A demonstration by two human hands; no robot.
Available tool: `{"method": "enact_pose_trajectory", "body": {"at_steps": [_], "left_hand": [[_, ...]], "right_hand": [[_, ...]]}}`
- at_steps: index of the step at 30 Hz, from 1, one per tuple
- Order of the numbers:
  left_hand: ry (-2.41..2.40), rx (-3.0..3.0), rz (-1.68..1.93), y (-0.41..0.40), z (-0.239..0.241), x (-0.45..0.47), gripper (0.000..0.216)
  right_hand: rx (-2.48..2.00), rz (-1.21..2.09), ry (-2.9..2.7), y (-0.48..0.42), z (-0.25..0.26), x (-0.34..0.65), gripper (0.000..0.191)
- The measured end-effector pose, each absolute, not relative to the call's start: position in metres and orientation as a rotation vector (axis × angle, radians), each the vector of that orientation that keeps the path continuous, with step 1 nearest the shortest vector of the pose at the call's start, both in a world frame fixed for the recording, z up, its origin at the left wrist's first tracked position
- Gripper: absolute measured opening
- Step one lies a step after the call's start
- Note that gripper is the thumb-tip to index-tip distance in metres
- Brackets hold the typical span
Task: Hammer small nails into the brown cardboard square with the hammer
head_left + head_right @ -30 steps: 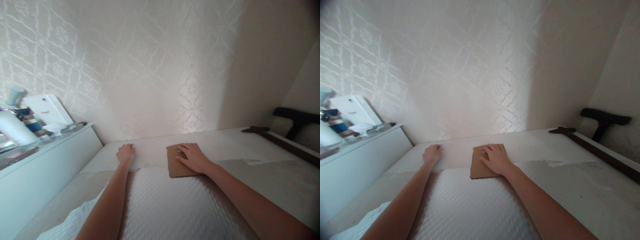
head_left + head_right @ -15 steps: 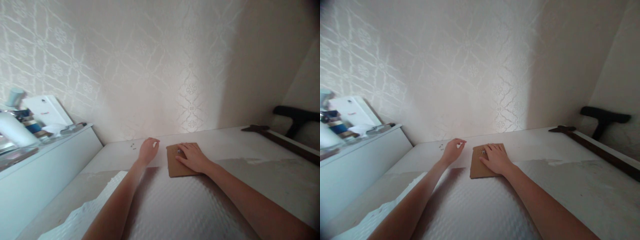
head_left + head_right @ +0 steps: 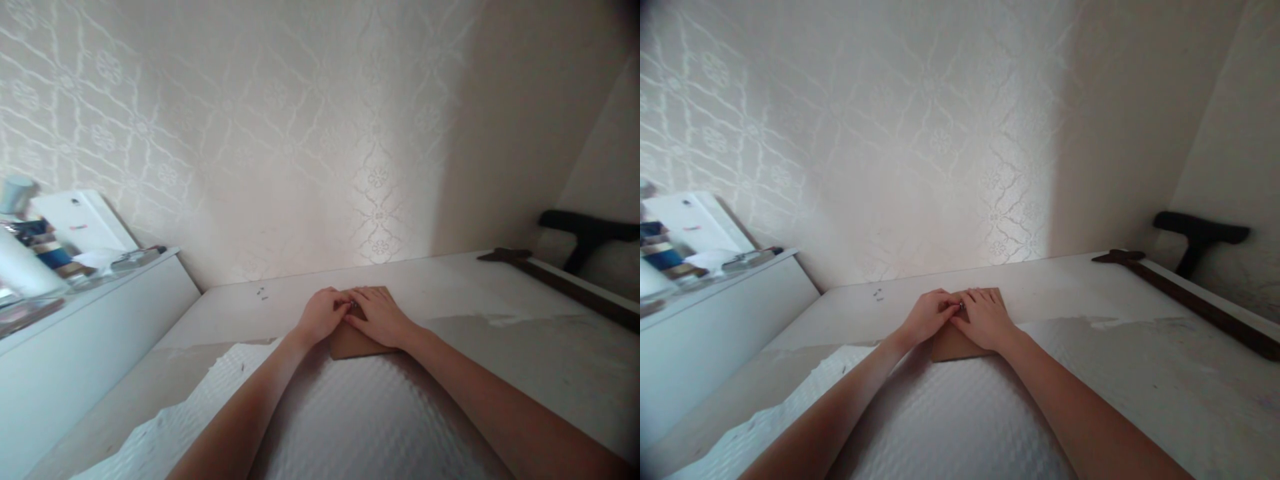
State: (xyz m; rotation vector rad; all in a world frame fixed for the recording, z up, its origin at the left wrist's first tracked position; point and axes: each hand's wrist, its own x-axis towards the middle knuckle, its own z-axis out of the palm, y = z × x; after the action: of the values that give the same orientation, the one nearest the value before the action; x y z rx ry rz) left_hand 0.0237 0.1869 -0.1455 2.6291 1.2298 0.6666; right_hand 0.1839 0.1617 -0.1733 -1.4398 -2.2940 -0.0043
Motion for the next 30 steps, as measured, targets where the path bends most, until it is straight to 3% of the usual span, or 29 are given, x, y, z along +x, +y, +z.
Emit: {"method": "enact_pose_trajectory", "body": {"at_steps": [12,24,30], "left_hand": [[1.404,2.425,0.847,0.194,-0.148,0.02,0.013],[2.436,1.882,0.9,0.23,-0.14,-0.079,0.018],[2.551,1.722,0.827,0.23,-0.146,-0.1,0.022]], "right_hand": [[-1.427,-0.007,-2.307,0.16,-0.171,0.184,0.048],[-1.483,0.013,-2.318,0.159,-0.171,0.185,0.051],[-1.489,0.029,-2.316,0.158,-0.169,0.184,0.05]]}}
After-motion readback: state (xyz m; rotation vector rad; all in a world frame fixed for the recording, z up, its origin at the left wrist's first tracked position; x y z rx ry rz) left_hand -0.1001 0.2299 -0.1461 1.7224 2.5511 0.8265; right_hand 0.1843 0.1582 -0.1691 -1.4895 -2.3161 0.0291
